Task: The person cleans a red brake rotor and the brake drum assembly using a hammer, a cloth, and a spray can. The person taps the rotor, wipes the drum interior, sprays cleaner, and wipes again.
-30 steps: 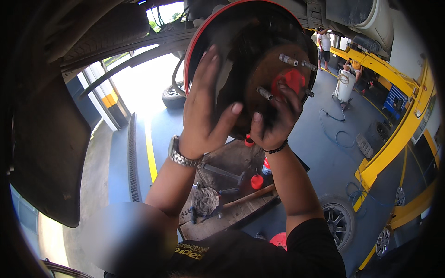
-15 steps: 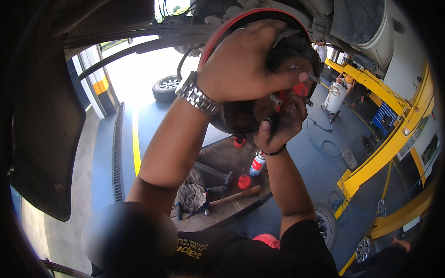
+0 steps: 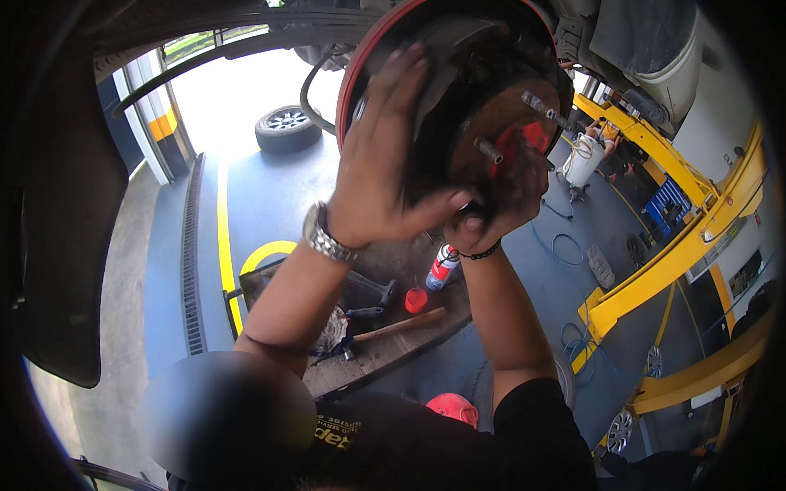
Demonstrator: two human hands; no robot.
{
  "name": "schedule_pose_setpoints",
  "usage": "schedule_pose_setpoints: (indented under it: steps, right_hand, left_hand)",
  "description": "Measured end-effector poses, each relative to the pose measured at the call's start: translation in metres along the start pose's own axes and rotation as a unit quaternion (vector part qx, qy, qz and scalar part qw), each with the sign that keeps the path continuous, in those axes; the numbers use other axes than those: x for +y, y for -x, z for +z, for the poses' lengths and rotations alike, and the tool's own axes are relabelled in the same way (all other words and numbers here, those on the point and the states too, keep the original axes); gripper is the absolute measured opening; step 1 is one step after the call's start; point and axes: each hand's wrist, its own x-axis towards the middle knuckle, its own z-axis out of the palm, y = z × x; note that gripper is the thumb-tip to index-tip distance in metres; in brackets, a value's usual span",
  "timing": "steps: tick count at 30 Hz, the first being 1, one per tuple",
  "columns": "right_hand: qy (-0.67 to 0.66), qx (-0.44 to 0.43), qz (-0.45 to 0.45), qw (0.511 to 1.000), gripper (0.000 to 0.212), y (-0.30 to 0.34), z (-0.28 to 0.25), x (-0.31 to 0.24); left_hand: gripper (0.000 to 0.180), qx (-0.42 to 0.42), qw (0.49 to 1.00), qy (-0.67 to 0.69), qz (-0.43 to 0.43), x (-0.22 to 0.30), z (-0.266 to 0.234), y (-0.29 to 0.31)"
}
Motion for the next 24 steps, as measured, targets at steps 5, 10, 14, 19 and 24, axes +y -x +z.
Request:
schedule_pose_setpoints:
  steps: [5, 10, 14, 19, 24]
  right_hand:
    - [-0.028, 0.025, 0.021, 0.999, 0.091, 0.002, 0.015, 0.001]
    - [0.009, 0.023, -0.029, 0.999, 0.094, 0.022, -0.005, 0.028]
    - [-0.039, 0.007, -0.030, 0.999, 0.085, 0.001, 0.014, 0.004]
    - [-0.094, 0.058, -0.030, 0.993, 0.073, -0.003, 0.020, 0.006]
    - [-0.022, -0.035, -0.043, 0.998, 0.058, -0.004, 0.008, -0.002]
  left_hand:
    - [0.110, 0.216, 0.973, 0.022, -0.081, 0.020, 0.087, 0.130]
    - [0.111, 0.142, 0.989, 0.018, -0.032, 0.003, 0.050, 0.077]
    - [0.104, 0.331, 0.933, 0.068, -0.125, 0.025, 0.143, 0.150]
    - [0.100, 0.223, 0.972, 0.034, -0.066, 0.008, 0.098, 0.125]
    - [0.093, 0.291, 0.945, 0.080, -0.125, 0.039, 0.142, 0.149]
